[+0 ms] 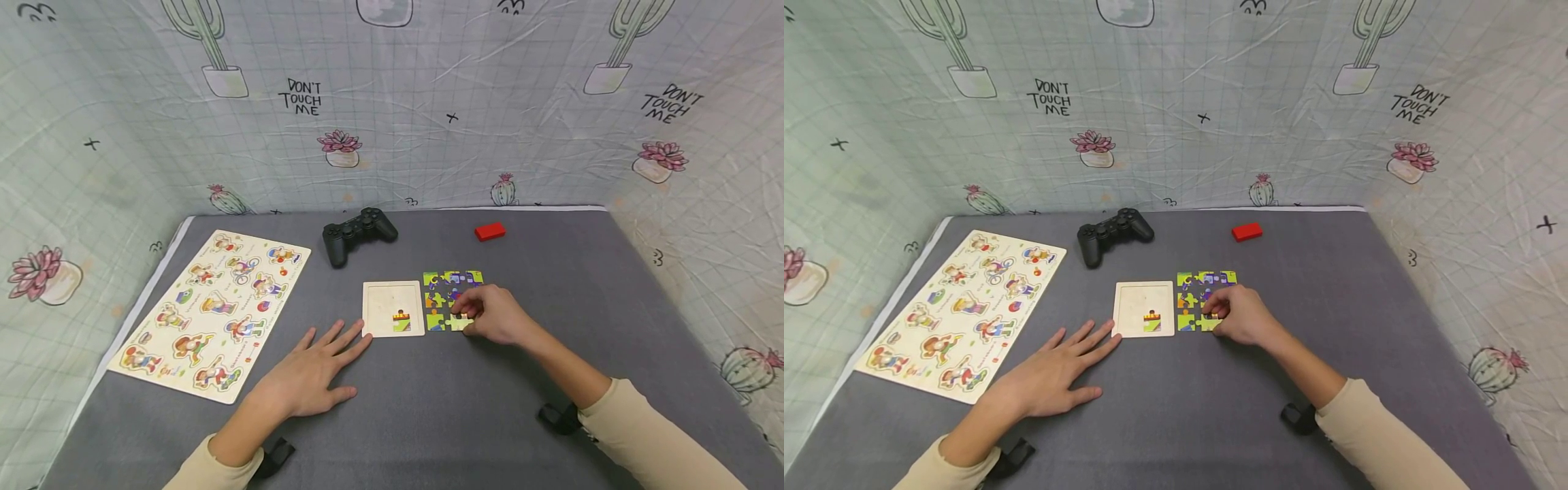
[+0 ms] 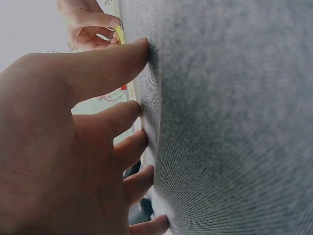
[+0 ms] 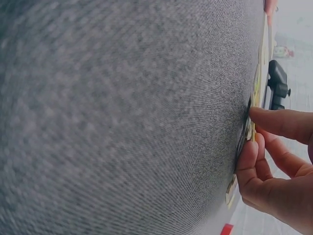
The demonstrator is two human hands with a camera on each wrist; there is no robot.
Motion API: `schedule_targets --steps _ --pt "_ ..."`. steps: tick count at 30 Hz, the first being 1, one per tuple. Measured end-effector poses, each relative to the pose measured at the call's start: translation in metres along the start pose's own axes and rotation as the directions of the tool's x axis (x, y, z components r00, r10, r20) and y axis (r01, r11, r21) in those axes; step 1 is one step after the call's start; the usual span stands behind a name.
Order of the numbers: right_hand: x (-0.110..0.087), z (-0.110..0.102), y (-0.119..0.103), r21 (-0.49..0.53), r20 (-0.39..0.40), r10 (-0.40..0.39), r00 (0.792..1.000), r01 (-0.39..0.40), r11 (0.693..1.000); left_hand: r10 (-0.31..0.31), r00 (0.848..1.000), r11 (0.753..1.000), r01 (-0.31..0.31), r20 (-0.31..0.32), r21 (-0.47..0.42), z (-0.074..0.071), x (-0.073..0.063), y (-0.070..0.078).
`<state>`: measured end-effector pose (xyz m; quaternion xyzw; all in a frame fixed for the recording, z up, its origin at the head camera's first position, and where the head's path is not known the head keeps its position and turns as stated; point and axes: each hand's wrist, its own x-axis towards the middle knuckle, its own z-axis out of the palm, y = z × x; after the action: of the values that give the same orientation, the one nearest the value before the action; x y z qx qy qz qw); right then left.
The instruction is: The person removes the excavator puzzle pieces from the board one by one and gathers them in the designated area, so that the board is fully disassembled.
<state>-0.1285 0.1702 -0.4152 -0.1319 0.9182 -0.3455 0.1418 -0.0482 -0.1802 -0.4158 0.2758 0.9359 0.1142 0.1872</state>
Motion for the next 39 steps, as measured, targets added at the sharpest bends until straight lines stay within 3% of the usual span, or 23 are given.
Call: schedule_targets --steps 19,39 --pt "-0.0011 0.0025 -0.0052 -0.111 -0.001 0.023 1.000 -0.023 0.994 0.005 1.000 1.000 -0.005 -0.004 -0.006 -0.0020 -0.0022 0.0003" --pt "-0.0011 0.0027 -0.0069 -0.130 -0.012 0.008 1.000 -0.010 0.991 0.009 1.000 1.000 -0.009 -0.004 -0.003 0.0006 -0.0002 -0.0003"
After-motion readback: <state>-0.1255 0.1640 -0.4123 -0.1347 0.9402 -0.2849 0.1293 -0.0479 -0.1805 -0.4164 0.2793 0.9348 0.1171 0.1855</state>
